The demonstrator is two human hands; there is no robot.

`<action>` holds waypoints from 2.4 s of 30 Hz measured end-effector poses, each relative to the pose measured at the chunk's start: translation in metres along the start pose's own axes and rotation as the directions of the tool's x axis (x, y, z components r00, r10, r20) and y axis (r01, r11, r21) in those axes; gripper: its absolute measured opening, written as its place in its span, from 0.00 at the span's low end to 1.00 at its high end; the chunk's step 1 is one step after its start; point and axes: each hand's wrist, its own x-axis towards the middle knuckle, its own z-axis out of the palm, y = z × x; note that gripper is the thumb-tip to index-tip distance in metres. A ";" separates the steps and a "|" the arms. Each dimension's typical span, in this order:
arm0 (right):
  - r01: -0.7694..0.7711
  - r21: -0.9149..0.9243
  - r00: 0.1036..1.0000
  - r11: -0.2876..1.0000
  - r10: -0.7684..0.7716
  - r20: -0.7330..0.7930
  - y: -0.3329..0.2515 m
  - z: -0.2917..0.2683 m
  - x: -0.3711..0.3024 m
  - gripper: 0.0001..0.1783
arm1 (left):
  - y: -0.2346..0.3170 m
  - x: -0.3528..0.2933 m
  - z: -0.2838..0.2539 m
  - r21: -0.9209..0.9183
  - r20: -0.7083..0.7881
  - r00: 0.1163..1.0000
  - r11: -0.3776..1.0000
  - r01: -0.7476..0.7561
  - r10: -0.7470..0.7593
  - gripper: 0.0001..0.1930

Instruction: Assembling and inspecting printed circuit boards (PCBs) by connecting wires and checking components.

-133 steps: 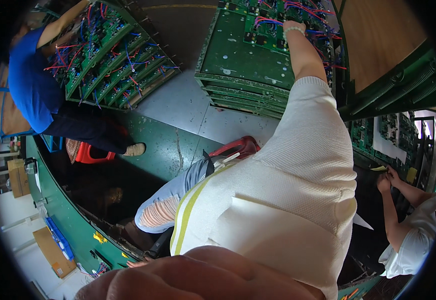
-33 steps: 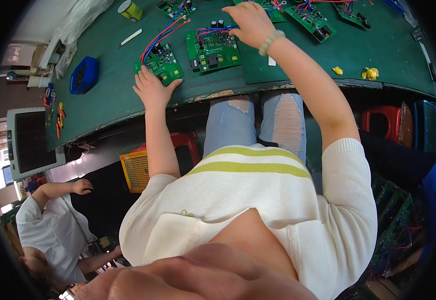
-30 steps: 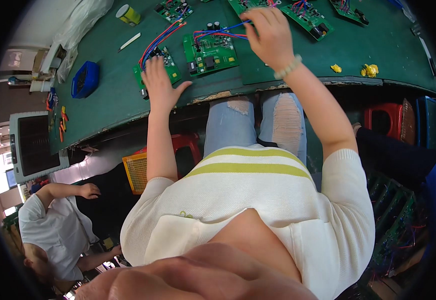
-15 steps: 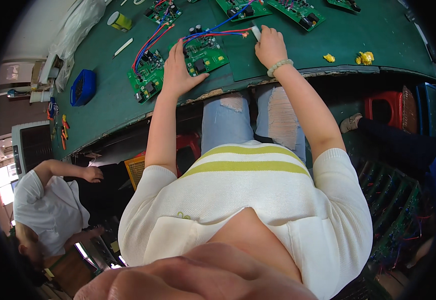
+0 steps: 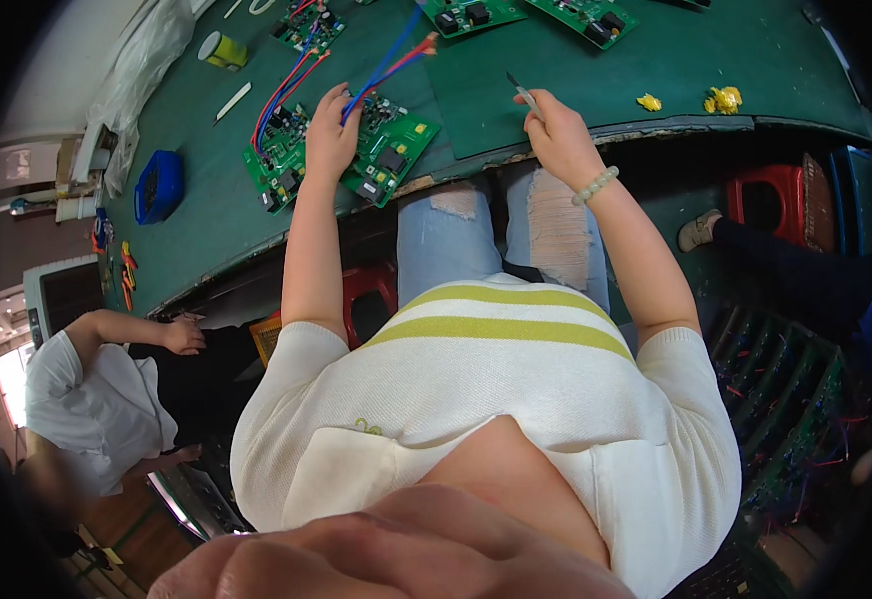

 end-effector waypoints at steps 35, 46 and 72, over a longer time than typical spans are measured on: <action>0.058 -0.517 0.995 0.854 -0.094 -0.043 0.004 0.002 -0.027 0.20 | 0.087 0.004 0.064 -0.150 -0.031 0.999 0.989 0.009 -0.014 0.15; -0.115 -0.577 0.992 0.809 0.062 -0.112 -0.007 0.021 -0.024 0.20 | 0.079 0.004 0.067 -0.149 -0.022 1.000 0.989 0.006 -0.010 0.11; -0.010 -0.048 0.999 0.999 0.012 0.045 -0.004 0.006 -0.030 0.16 | 0.074 0.009 0.062 -0.219 0.032 0.996 0.973 -0.077 0.086 0.06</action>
